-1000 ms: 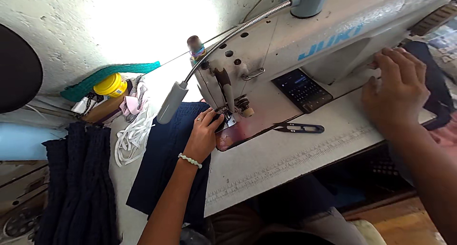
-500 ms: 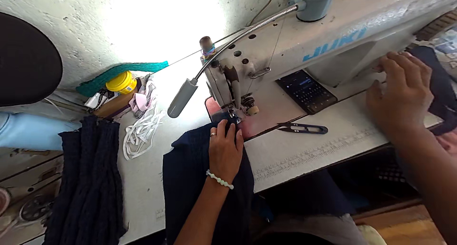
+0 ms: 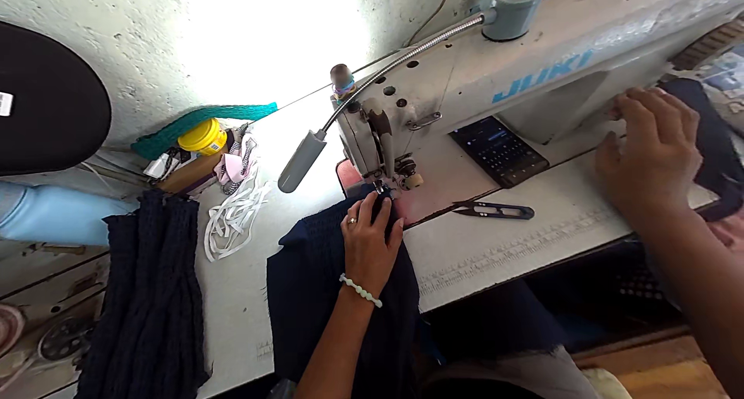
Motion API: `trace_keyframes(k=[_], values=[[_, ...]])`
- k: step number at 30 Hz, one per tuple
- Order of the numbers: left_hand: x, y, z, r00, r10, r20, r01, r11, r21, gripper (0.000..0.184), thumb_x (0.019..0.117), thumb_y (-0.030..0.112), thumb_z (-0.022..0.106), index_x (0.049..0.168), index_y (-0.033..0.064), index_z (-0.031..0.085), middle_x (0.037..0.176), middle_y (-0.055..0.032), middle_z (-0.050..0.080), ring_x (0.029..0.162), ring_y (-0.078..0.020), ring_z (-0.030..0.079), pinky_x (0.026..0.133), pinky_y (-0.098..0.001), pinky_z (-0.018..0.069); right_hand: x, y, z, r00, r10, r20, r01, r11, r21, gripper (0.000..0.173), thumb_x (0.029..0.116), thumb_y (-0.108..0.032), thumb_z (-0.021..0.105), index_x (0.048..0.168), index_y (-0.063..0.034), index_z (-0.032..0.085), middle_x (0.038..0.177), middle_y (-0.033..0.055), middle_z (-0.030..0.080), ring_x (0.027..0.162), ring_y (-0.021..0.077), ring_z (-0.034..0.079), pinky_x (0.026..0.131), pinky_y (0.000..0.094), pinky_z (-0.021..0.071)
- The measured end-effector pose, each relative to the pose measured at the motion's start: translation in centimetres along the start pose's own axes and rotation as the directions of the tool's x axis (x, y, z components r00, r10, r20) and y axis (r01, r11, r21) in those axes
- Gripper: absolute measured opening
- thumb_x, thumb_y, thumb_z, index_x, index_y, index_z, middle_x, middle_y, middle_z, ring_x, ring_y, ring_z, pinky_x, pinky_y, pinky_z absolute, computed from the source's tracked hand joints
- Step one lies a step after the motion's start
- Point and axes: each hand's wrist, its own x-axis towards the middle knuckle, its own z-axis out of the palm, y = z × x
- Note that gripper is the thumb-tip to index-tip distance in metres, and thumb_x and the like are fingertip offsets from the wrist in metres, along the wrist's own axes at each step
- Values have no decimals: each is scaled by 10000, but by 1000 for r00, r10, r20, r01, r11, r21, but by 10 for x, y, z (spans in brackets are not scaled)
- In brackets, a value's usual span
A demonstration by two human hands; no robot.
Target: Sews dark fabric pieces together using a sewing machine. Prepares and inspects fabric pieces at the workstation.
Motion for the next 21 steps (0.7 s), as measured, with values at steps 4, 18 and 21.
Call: trace_keyframes(k=[4,18,21], values=[[2,0,-1,1000,-9,1,9,1000,-6,379,989,361,601,1241,123,755,1379,-155,642,1251,-398,601,988,-576,469,0,3,0,1000,-13,-12,13,1000,2,391,1030,-23,431,1394,93,517,1487,318,486,1442,512,385,1167,599,327],[5,9,-3,986,-107,130,109,994,-5,479,1037,408,533,1366,86,666,1518,-163,525,1412,-416,456,1117,-629,337,-164,-152,-47,866,-227,446,-193,672,715,263,1035,-213,547,1064,-47,749,903,31,771,785,72,736,722,249,622],[-18,22,-15,987,-87,138,95,994,-52,434,1059,327,497,1353,57,668,1496,-167,551,1430,-408,453,1167,-628,309,-202,-172,-35,641,-288,712,-534,499,683,278,1041,-176,545,1157,-34,753,1081,72,776,907,108,756,799,285,629]])
